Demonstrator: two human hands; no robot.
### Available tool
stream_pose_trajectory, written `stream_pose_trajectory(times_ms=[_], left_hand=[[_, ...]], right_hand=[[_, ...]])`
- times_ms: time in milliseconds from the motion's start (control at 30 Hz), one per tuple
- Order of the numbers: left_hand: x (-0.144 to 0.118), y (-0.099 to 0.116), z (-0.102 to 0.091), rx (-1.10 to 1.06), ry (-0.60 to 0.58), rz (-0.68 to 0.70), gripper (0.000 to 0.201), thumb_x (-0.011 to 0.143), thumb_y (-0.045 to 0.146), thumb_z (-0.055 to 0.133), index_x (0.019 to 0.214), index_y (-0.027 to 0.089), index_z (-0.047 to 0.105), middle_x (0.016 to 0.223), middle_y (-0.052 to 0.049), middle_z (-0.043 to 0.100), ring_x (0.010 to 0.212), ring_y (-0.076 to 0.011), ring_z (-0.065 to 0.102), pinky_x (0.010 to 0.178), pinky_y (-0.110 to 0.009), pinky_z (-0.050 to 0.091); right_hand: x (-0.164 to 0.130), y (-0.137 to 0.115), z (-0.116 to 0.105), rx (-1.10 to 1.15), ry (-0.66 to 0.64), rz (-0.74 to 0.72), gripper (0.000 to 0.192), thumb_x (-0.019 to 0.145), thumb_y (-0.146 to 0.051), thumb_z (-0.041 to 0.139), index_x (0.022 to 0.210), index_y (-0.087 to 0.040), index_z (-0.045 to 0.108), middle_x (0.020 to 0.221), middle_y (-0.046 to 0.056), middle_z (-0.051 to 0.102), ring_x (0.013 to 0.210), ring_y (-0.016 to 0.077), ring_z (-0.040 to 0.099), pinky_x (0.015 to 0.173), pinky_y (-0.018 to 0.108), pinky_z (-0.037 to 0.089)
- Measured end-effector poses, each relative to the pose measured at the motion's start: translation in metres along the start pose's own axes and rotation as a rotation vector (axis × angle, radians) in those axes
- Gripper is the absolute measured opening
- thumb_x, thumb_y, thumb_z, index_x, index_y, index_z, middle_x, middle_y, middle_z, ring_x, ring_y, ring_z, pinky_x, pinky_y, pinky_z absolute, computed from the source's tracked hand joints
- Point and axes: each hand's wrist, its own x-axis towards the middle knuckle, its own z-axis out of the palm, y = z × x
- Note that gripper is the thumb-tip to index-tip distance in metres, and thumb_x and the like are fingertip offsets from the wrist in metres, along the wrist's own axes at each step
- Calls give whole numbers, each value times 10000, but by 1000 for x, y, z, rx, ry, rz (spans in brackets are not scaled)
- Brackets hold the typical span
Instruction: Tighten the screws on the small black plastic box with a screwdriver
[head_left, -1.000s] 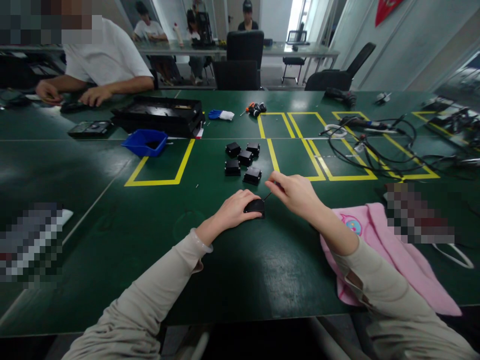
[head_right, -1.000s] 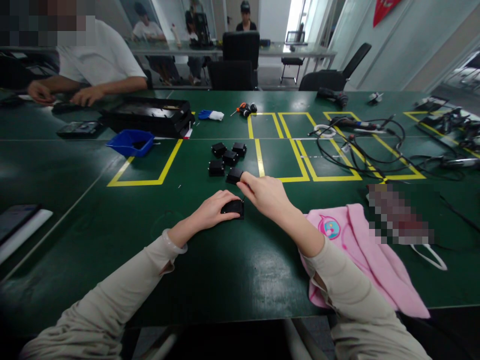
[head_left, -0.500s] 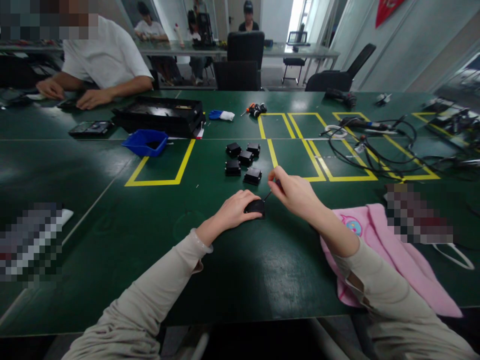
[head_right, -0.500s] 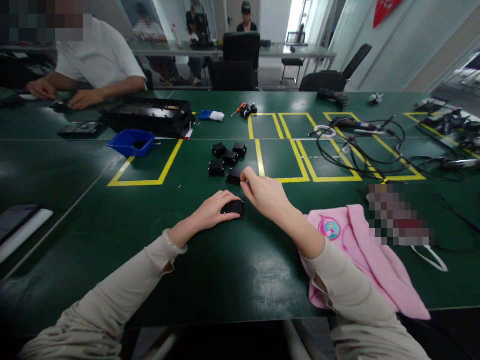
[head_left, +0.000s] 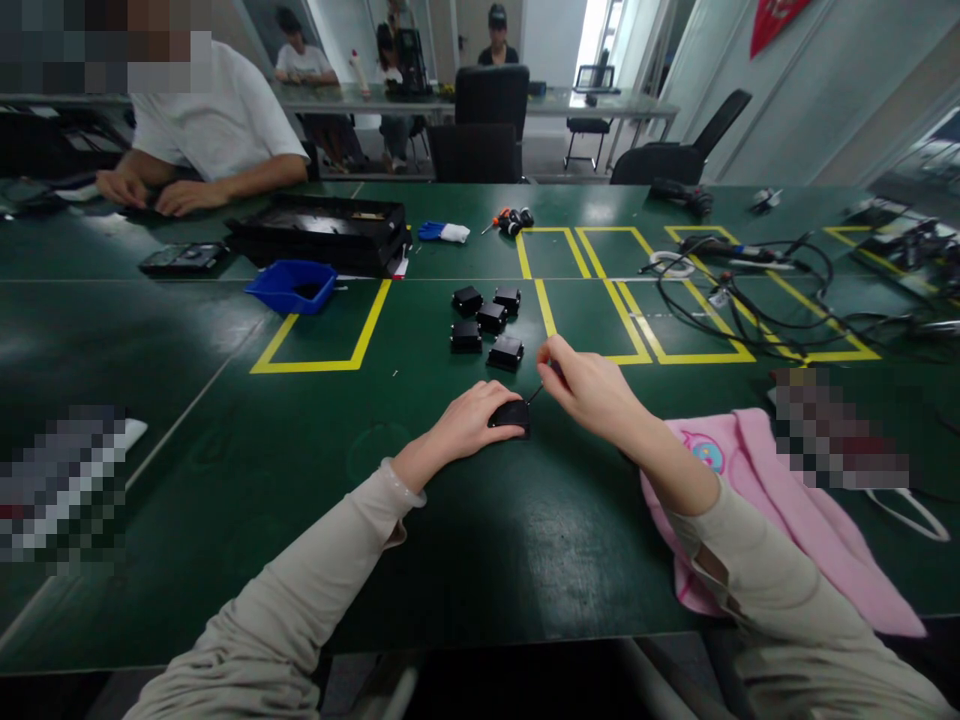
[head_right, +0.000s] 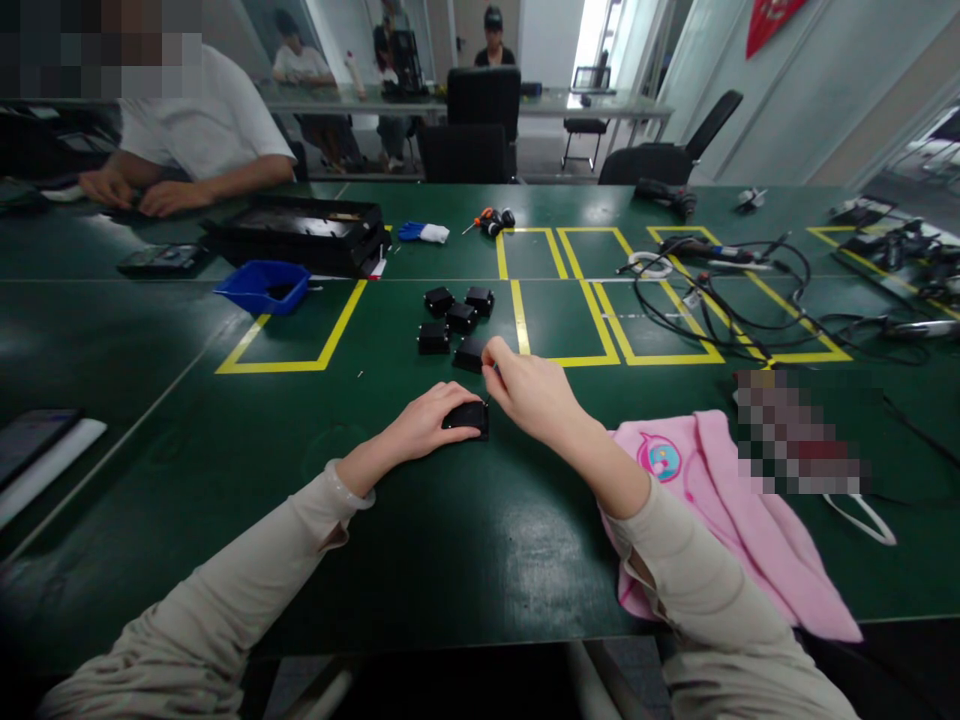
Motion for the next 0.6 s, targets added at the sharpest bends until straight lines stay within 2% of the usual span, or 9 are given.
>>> stream_pose_trajectory(times_ms=[133,300,467,600], left_hand=[[0,0,0,5,4,2,426,875,497,604,1193,219,553,1144,-65,579,1028,-231,529,875,-351,455],[-1,-1,1,-1,10,12,425,873,503,603,1195,228,557,1138,-62,580,1024,-226,531,885,-355,450],[0,0,1,4,7,9,421,875,500,602,1189,224,556,1134,-63,578,1022,-226,531,884,-351,451],[0,1,0,4,-5,-2,425,876,498,601,1198,224,552,1131,-62,577,1021,-227,530,873,-346,455]], right_hand=[[0,0,0,-43,-9,5,343,968,-444,304,992,-203,546,717,28,643,605,163,550,551,265,226],[0,0,1,-12,-2,-11,263,956,-354,337,1052,-191,520,798,38,666,632,162,569,558,264,243],[0,1,2,-35,-1,-5,329,968,-445,313,1003,-206,537,763,34,661,634,170,576,556,265,240],[0,0,1,-8,-4,9,269,954,-372,343,1057,-194,515,785,36,661,644,167,579,565,261,258]])
